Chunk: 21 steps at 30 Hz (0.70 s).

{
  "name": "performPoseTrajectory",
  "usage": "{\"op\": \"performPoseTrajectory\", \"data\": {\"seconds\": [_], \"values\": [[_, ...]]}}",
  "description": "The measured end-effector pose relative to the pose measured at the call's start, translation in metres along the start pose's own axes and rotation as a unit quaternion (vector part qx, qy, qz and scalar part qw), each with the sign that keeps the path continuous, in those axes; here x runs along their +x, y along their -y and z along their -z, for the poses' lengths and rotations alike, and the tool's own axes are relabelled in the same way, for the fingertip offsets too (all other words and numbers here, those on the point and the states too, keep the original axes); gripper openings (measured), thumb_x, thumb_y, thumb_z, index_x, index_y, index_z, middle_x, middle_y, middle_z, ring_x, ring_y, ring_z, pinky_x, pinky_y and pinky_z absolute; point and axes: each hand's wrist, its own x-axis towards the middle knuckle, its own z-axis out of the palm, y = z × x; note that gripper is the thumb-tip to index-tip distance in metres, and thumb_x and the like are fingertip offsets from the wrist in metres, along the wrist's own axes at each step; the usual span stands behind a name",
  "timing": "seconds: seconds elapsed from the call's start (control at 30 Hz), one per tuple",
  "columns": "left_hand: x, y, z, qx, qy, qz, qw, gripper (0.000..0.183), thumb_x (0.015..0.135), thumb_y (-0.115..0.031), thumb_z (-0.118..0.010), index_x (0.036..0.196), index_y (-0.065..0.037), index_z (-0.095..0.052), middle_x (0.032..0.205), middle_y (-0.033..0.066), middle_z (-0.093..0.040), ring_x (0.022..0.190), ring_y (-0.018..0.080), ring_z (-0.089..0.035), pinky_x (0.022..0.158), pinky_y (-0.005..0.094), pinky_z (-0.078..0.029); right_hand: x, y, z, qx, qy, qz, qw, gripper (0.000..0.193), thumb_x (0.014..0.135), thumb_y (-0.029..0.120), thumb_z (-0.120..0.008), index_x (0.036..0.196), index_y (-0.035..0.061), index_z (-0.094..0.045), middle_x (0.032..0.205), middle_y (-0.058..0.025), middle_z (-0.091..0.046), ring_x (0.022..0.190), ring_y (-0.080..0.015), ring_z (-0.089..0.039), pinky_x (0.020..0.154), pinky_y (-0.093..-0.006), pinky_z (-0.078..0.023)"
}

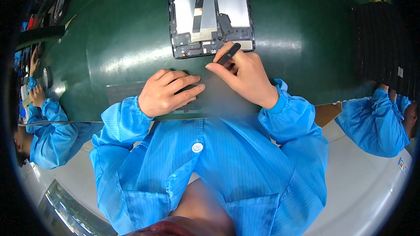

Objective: Connecting ribbon cables and components within tablet or screen panels on an assembly line.

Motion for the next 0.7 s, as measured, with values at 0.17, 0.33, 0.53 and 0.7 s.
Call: {"op": "performPoseTrajectory", "data": {"seconds": [0.17, 0.33, 0.53, 0.7], "values": [[0.001, 0.002, 0.001, 0.002, -0.007, 0.001, 1.000, 0.045, 0.073, -0.021, -0.075, 0.117, -0.017, -0.072, 0.122, -0.0005, -0.065, 0.102, 0.0152, -0.060, 0.078, 0.0287, -0.046, 0.004, 0.002, -0.002, 0.012, 0.010, -0.017, 1.000, 0.018, 0.092, 0.013, -0.074, 0.097, 0.0016, -0.061, 0.074, -0.0069, -0.067, 0.063, -0.0134, -0.067, 0.056, -0.0269, -0.050], [-0.003, -0.001, 0.004, -0.003, 0.013, 0.010, 1.000, 0.043, 0.076, -0.022, -0.079, 0.118, -0.019, -0.073, 0.121, -0.0007, -0.066, 0.103, 0.0176, -0.060, 0.079, 0.0308, -0.047, 0.005, 0.003, 0.005, 0.164, 0.020, -0.036, 0.986, 0.013, 0.096, 0.012, -0.070, 0.098, 0.0033, -0.061, 0.082, -0.0042, -0.066, 0.071, -0.0099, -0.067, 0.060, -0.0239, -0.052], [0.001, 0.013, 0.011, -0.019, -0.066, 0.031, 0.997, 0.041, 0.072, -0.017, -0.081, 0.112, -0.016, -0.074, 0.111, 0.0007, -0.068, 0.091, 0.0197, -0.065, 0.072, 0.0322, -0.052, 0.055, 0.031, 0.025, 0.157, 0.041, -0.034, 0.986, 0.017, 0.100, 0.019, -0.066, 0.101, 0.0035, -0.059, 0.085, -0.0037, -0.066, 0.078, -0.0087, -0.066, 0.062, -0.0226, -0.052], [0.007, 0.027, 0.019, 0.018, -0.154, 0.079, 0.985, 0.034, 0.070, -0.009, -0.076, 0.104, -0.013, -0.073, 0.101, 0.0002, -0.068, 0.086, 0.0175, -0.065, 0.068, 0.0308, -0.054, 0.077, 0.031, 0.017, 0.136, 0.081, -0.049, 0.986, 0.022, 0.101, 0.023, -0.065, 0.101, 0.0029, -0.058, 0.083, -0.0062, -0.067, 0.074, -0.0115, -0.068, 0.060, -0.0240, -0.054]]}}
